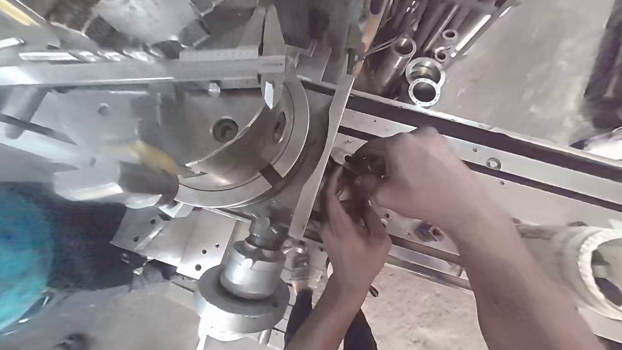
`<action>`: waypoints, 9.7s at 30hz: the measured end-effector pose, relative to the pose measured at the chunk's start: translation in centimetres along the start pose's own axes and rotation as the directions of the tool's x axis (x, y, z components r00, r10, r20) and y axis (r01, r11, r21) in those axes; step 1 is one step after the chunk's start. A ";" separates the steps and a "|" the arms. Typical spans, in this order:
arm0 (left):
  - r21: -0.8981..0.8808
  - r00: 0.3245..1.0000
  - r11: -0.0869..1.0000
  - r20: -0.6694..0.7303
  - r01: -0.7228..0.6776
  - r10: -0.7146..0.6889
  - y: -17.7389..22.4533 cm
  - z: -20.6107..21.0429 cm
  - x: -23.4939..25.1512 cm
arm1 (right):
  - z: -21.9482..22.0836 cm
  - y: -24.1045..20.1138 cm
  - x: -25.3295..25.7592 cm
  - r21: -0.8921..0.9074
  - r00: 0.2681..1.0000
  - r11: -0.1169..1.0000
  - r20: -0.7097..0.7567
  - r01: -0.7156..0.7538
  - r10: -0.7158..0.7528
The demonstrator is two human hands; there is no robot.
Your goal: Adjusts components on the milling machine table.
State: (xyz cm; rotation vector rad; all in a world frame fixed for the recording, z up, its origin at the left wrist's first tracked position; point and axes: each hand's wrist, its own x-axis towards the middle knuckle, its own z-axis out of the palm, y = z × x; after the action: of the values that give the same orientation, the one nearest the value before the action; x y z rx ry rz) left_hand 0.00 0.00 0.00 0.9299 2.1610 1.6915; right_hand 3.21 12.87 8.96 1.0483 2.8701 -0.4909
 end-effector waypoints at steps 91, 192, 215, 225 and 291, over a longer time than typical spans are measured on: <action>-0.743 0.839 0.414 0.374 0.526 -0.396 3.4 -1.5 0.6 | -0.8 2.8 -1.1 0.251 0.933 0.905 -0.198 0.344 -0.300; -0.806 0.835 0.252 0.461 0.536 -0.301 0.4 -2.3 0.4 | 0.8 -0.1 -0.5 -0.236 0.985 0.968 -0.126 0.088 -0.120; -0.827 0.842 0.231 0.431 0.512 -0.324 0.1 -2.2 0.2 | 0.4 -1.4 -0.6 -0.240 0.984 0.971 -0.172 0.003 -0.045; -0.829 0.827 0.148 0.489 0.539 -0.278 -0.2 -2.7 0.7 | 1.7 4.4 -8.1 0.081 0.939 0.940 -0.072 -0.332 0.337; 0.535 0.600 0.349 0.792 -0.770 0.109 7.4 -5.5 7.3 | 4.9 3.5 -3.4 0.361 0.944 0.914 -0.324 0.186 -0.064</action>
State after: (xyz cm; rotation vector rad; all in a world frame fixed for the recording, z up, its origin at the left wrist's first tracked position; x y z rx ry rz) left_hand -6.16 1.07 9.98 2.2116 2.1883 -0.0006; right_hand 7.72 11.79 3.79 1.0700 3.2132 -1.0291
